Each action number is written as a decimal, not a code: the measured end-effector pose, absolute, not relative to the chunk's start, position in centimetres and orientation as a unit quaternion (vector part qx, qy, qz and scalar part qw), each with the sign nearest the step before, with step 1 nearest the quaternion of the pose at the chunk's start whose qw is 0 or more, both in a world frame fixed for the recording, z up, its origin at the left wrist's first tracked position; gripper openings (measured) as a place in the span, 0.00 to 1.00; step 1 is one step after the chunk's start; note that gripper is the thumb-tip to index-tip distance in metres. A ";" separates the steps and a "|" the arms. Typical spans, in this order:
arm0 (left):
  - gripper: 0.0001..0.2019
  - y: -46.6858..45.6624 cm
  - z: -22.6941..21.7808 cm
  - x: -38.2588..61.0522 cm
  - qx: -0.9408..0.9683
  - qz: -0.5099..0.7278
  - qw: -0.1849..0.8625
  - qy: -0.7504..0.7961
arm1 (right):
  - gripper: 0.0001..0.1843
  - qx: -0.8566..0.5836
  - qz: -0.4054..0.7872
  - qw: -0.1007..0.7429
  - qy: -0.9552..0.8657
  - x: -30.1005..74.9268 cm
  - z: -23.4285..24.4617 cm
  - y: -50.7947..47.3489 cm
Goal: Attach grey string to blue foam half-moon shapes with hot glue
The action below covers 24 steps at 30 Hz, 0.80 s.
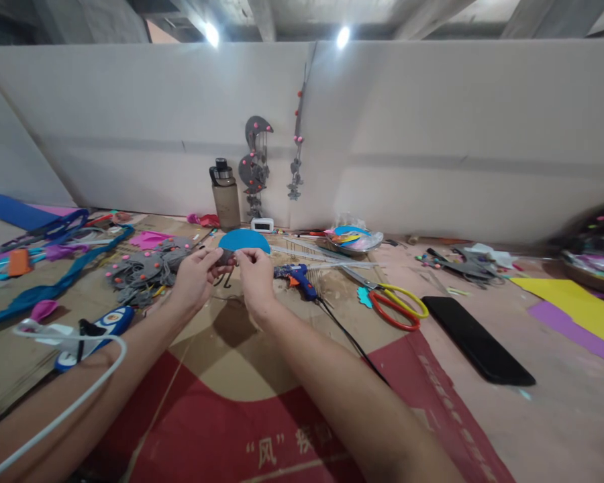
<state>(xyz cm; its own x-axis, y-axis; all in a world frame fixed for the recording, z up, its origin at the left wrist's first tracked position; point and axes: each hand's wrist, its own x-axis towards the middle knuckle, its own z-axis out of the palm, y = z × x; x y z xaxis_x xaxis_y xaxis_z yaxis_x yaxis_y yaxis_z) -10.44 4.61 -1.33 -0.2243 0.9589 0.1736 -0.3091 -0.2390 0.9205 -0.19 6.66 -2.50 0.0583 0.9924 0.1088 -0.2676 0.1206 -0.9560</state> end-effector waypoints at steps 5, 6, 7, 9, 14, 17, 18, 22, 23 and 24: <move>0.11 4.4 -1.1 -10.2 0.401 0.684 0.466 0.392 | 0.13 -0.397 0.558 0.587 -0.431 -0.2 -2.4 6.5; 0.11 4.3 -1.1 -10.2 0.400 0.686 0.465 0.392 | 0.13 -0.392 0.566 0.584 -0.430 -0.1 -2.3 6.5; 0.11 4.3 -1.1 -10.2 0.399 0.688 0.463 0.392 | 0.13 -0.387 0.573 0.583 -0.426 -0.1 -2.3 6.5; 0.12 4.3 -1.1 -10.1 0.399 0.689 0.462 0.391 | 0.14 -0.376 0.592 0.582 -0.411 0.0 -2.1 6.4; 0.10 4.3 -1.1 -10.2 0.399 0.684 0.484 0.374 | 0.13 -0.352 0.622 0.582 -0.387 0.2 -1.8 6.2; 0.07 4.4 -1.2 -10.3 0.392 0.682 0.508 0.351 | 0.11 -0.350 0.613 0.579 -0.408 0.3 -1.7 6.2; 0.06 4.5 -1.2 -10.3 0.388 0.679 0.519 0.345 | 0.10 -0.352 0.609 0.579 -0.413 0.3 -1.6 6.2; 0.03 4.5 -1.2 -10.4 0.351 0.666 0.555 0.354 | 0.09 -0.357 0.581 0.592 -0.429 0.2 -1.6 5.9; 0.03 4.5 -1.1 -10.4 0.338 0.666 0.561 0.358 | 0.08 -0.354 0.574 0.594 -0.440 0.2 -1.5 5.8; 0.02 4.5 -0.9 -10.4 0.322 0.666 0.567 0.362 | 0.07 -0.348 0.567 0.594 -0.452 0.2 -1.5 5.8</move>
<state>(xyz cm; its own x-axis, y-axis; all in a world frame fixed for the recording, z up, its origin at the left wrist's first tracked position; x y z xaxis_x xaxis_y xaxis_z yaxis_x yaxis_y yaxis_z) -10.37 4.48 -0.95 -0.1499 0.9885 0.0191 -0.5216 -0.0955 0.8478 0.17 5.76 -1.50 -0.0505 0.9886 0.1420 -0.3591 0.1147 -0.9262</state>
